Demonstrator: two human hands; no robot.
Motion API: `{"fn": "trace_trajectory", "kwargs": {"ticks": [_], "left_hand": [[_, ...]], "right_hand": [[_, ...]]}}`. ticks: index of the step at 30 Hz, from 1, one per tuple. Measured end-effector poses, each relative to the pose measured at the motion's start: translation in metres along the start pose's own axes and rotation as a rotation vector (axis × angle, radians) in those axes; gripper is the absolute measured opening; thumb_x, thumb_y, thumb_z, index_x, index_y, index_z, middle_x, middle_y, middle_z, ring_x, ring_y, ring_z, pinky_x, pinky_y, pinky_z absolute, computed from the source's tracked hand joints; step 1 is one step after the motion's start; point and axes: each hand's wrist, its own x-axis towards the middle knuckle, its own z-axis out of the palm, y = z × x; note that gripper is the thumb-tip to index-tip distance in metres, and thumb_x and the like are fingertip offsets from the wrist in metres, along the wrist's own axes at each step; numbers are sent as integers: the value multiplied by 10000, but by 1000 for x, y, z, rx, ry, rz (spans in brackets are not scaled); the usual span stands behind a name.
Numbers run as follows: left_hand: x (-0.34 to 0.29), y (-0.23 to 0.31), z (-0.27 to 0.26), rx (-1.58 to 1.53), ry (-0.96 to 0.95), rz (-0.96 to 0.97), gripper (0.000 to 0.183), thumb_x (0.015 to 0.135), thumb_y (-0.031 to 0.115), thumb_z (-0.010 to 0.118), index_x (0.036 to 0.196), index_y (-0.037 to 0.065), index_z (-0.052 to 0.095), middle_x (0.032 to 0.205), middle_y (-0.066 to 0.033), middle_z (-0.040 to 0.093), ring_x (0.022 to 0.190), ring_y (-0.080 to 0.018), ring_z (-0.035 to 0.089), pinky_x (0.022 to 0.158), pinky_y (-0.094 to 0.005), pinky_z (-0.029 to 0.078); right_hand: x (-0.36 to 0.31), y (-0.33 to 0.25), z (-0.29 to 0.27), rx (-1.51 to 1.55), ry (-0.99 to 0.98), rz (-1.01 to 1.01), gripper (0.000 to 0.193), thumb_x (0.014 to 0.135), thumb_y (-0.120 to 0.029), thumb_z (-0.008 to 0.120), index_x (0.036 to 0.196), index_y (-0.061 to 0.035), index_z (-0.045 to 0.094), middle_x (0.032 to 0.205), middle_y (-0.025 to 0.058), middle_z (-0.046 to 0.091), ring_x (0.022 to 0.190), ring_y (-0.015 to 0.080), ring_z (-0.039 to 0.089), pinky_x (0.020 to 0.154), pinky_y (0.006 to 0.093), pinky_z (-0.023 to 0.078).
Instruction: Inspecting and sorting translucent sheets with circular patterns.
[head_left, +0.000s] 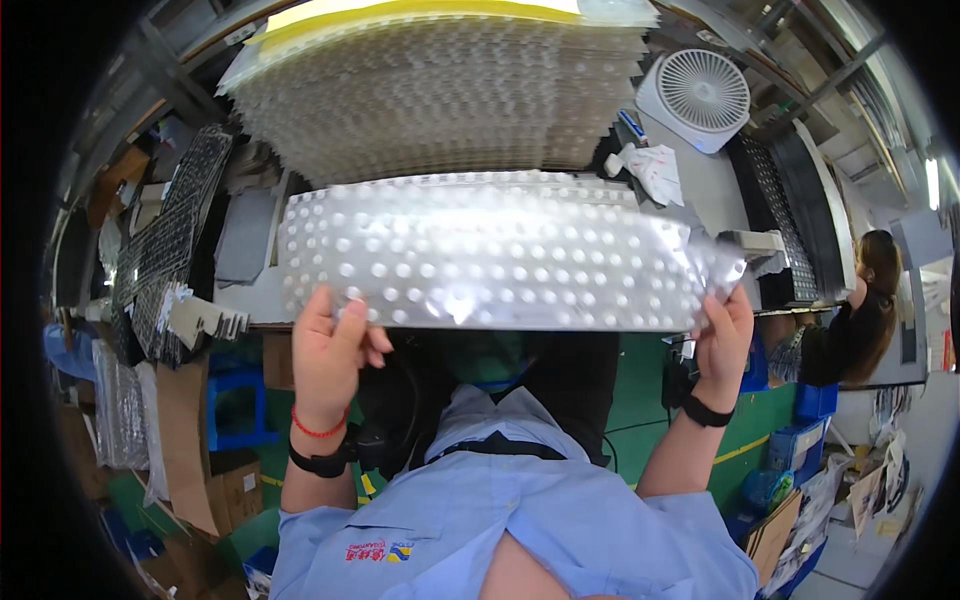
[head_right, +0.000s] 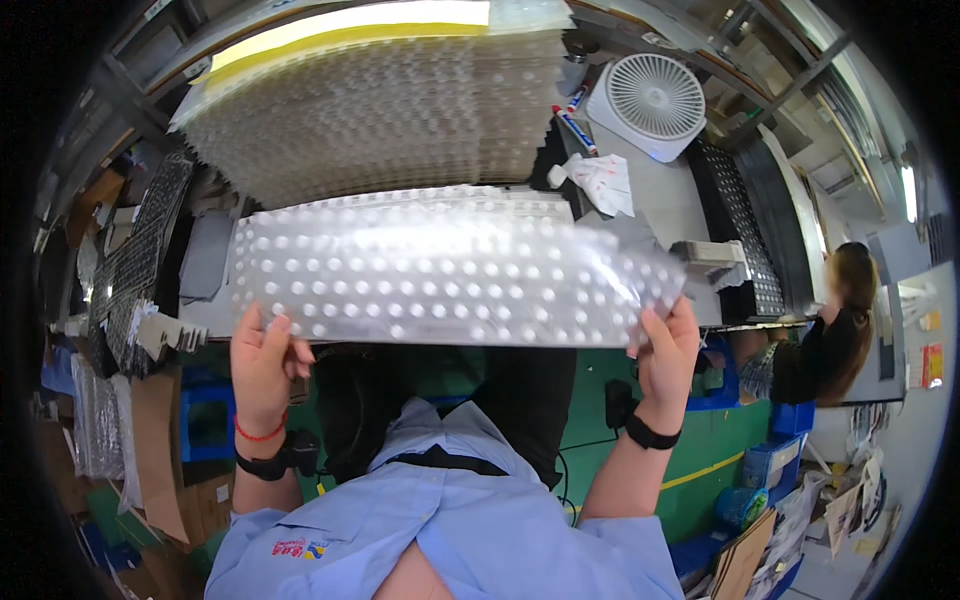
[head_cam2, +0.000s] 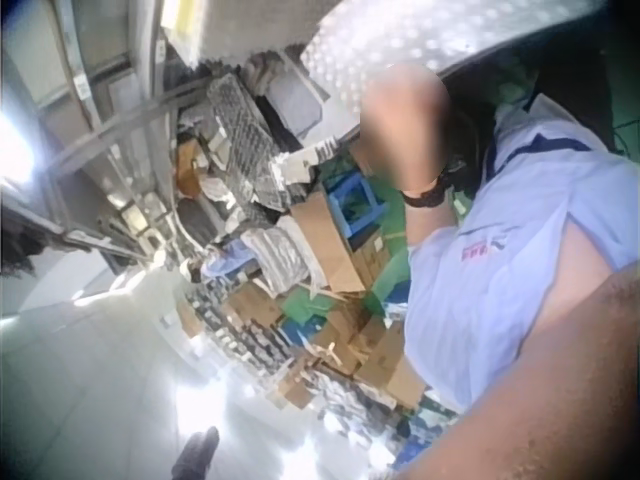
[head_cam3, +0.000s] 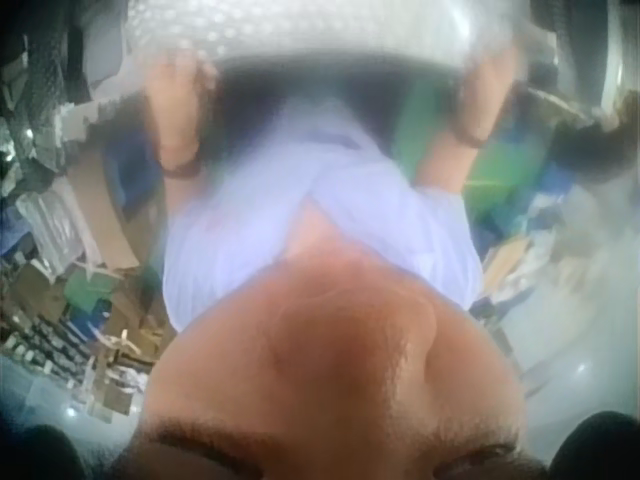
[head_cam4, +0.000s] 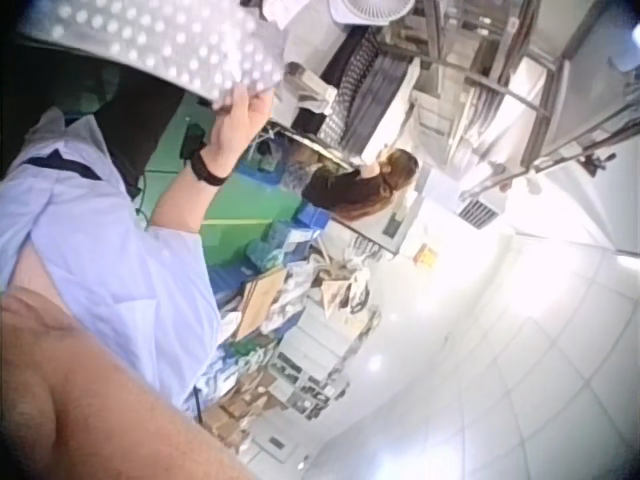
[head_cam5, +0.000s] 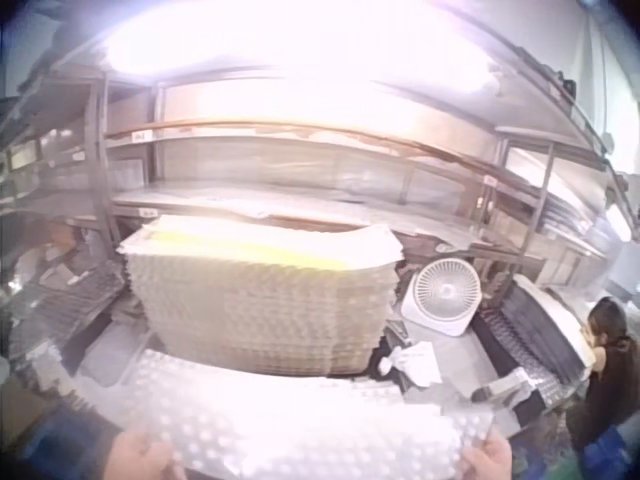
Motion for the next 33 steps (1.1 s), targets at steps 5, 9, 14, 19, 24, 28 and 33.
{"fn": "trace_trajectory", "kwargs": {"ticks": [5, 9, 14, 19, 24, 28, 33], "left_hand": [[10, 12, 55, -59, -287, -120, 192, 972, 154, 516, 1085, 1, 547, 705, -46, 616, 552, -74, 557, 498, -183, 435], [44, 34, 119, -159, -521, -102, 286, 969, 177, 534, 1181, -14, 516, 769, -56, 640, 612, -97, 590, 547, -210, 467], [63, 43, 172, -357, -628, 194, 477, 977, 154, 478, 1410, 22, 326, 1174, -164, 605, 929, -157, 622, 767, -266, 501], [44, 40, 146, -175, -735, 224, 454, 952, 76, 483, 1386, 31, 357, 1201, -144, 592, 1011, -174, 599, 833, -277, 483], [27, 34, 80, -77, -516, 289, 355, 928, 10, 494, 1281, -2, 465, 1135, -121, 619, 1003, -148, 587, 863, -285, 477], [24, 27, 17, 155, -122, 443, 280, 936, 49, 490, 1211, 16, 527, 1105, -79, 618, 1003, -134, 567, 847, -258, 445], [35, -3, -75, 705, 417, 357, 350, 973, 178, 498, 1250, -35, 518, 1197, -108, 567, 1070, -171, 527, 924, -286, 407]], "right_hand": [[-54, 1, -64, -27, 113, 60, 443, 819, -8, 574, 1247, 1, 460, 1023, 73, 612, 644, 83, 561, 426, 182, 394], [-76, 2, -101, 54, 325, -54, 498, 813, 10, 542, 1296, -1, 426, 1107, 100, 595, 705, 94, 585, 429, 173, 400], [-70, 15, -117, 244, 494, -139, 502, 822, 56, 482, 1314, -14, 411, 1172, 119, 558, 822, 155, 611, 543, 187, 461], [-46, 40, -71, 191, 592, -158, 505, 825, 79, 478, 1311, -37, 404, 1214, 129, 536, 877, 212, 624, 638, 235, 535], [-34, 53, -30, 138, 578, -94, 510, 873, 51, 459, 1357, -63, 343, 1306, 117, 469, 1086, 224, 557, 765, 334, 561], [-36, 60, -10, 160, 539, -57, 475, 919, -17, 490, 1366, -58, 333, 1320, 123, 454, 1080, 232, 551, 740, 351, 559], [-46, 64, -17, 174, 680, -43, 569, 919, -55, 538, 1420, -26, 269, 1317, 132, 450, 1108, 270, 522, 910, 393, 456]]}}
